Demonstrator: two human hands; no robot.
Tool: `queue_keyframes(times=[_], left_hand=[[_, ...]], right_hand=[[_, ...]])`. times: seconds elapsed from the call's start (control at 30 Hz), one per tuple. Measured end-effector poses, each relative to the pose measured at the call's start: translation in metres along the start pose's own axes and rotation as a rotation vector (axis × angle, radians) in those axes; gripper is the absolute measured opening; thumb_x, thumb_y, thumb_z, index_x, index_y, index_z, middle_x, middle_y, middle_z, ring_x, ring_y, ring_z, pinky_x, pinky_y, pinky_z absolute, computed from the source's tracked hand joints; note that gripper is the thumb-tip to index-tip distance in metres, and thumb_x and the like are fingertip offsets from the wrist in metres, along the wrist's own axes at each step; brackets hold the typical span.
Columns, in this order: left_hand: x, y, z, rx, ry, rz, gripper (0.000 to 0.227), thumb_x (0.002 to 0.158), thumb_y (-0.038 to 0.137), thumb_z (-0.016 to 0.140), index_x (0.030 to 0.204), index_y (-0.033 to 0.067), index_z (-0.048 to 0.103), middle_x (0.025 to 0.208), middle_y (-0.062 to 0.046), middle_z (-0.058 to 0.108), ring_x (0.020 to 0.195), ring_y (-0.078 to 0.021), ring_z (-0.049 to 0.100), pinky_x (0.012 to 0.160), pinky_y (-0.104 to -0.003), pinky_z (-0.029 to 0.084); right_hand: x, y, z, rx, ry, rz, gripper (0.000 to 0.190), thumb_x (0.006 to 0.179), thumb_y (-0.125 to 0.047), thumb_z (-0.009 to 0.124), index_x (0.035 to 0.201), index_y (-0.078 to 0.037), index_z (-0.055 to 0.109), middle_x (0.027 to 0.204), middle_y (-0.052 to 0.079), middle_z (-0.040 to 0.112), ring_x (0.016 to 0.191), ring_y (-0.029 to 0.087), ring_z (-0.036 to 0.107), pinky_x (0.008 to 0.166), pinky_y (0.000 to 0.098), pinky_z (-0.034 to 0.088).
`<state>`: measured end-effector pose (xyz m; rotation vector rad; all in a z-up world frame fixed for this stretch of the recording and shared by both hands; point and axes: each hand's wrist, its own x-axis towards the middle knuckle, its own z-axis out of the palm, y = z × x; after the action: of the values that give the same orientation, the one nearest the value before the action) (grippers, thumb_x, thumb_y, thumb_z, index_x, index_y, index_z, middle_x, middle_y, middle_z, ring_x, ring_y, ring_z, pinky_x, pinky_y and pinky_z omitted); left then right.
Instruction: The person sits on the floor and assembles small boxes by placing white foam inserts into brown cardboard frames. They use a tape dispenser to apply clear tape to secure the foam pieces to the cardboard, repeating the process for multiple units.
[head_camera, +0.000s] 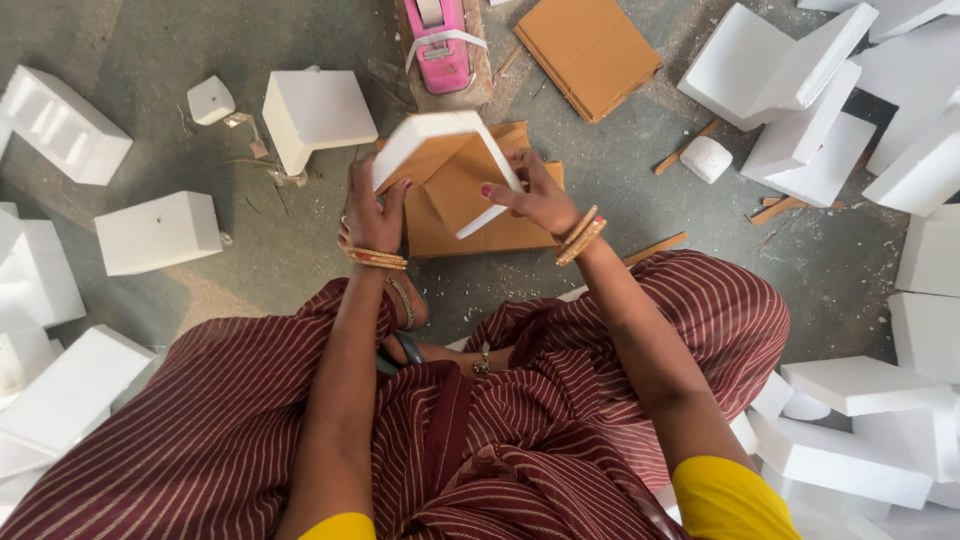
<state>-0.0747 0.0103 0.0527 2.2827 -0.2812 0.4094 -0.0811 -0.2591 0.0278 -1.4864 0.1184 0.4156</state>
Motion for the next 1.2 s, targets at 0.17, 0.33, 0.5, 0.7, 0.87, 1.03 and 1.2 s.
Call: queue_keyframes(times=[0.17,0.33,0.5,0.7,0.87,1.03,1.2], left_hand=[[-0.02,-0.006,0.032,-0.274,0.086,-0.329,0.06,0.096,0.032,0.071,0.142,0.0006,0.048,0.113,-0.014,0.07,0.094,-0.0241,0.07,0.078,-0.035,0.058],[-0.073,-0.02,0.104,-0.524,-0.101,-0.79,0.052,0.094,0.045,0.07,0.122,0.0012,0.064,0.097,-0.009,0.075,0.077,-0.0131,0.073,0.063,-0.026,0.059],[-0.126,-0.022,0.155,-0.785,-0.301,-0.87,0.047,0.094,0.044,0.071,0.114,0.0022,0.064,0.092,-0.011,0.074,0.075,-0.0156,0.072,0.058,-0.024,0.056],[-0.117,0.028,0.122,0.099,-0.895,-0.11,0.039,0.097,0.05,0.068,0.093,0.0108,0.067,0.087,-0.011,0.073,0.077,-0.0281,0.07,0.069,-0.04,0.054],[-0.039,0.074,0.07,0.23,-0.696,0.05,0.027,0.096,0.041,0.065,0.096,0.0131,0.063,0.091,-0.007,0.07,0.079,-0.0274,0.07,0.068,-0.043,0.055],[0.021,0.078,0.024,0.484,-0.218,0.365,0.045,0.082,0.033,0.077,0.115,0.0077,0.06,0.116,-0.015,0.061,0.107,-0.0331,0.061,0.09,-0.049,0.05],[0.045,0.045,0.018,0.545,-0.184,0.401,0.078,0.066,0.029,0.084,0.133,0.0013,0.054,0.111,-0.012,0.059,0.108,-0.0303,0.058,0.096,-0.052,0.048]], right_hand=[[-0.021,-0.036,-0.003,0.048,-0.026,-0.38,0.091,0.082,-0.027,0.087,0.154,-0.003,0.036,0.136,0.016,0.06,0.119,0.025,0.063,0.102,0.0393,0.056],[-0.043,-0.06,0.002,-0.649,0.108,-0.674,0.088,0.081,-0.021,0.087,0.154,-0.011,0.041,0.145,0.019,0.055,0.127,0.037,0.058,0.105,0.0457,0.049],[-0.04,-0.063,0.001,-1.016,0.197,-0.5,0.076,0.085,-0.014,0.072,0.155,-0.016,0.045,0.129,0.016,0.061,0.115,0.038,0.06,0.094,0.0469,0.051],[-0.011,-0.052,0.003,-1.061,0.136,-0.729,0.065,0.084,-0.01,0.072,0.145,-0.012,0.051,0.124,0.01,0.066,0.108,0.034,0.062,0.092,0.0446,0.053],[0.004,-0.049,0.004,-1.078,0.068,-0.69,0.065,0.084,-0.014,0.076,0.145,-0.014,0.053,0.12,0.01,0.066,0.104,0.034,0.062,0.091,0.0443,0.053],[0.01,-0.049,0.01,-1.103,0.019,-0.733,0.064,0.083,-0.014,0.076,0.143,-0.015,0.054,0.123,0.009,0.065,0.107,0.033,0.062,0.089,0.0434,0.053],[0.027,-0.046,0.026,-1.136,-0.054,-0.723,0.061,0.087,-0.014,0.076,0.144,-0.013,0.054,0.128,0.009,0.064,0.111,0.032,0.062,0.092,0.0441,0.053]])
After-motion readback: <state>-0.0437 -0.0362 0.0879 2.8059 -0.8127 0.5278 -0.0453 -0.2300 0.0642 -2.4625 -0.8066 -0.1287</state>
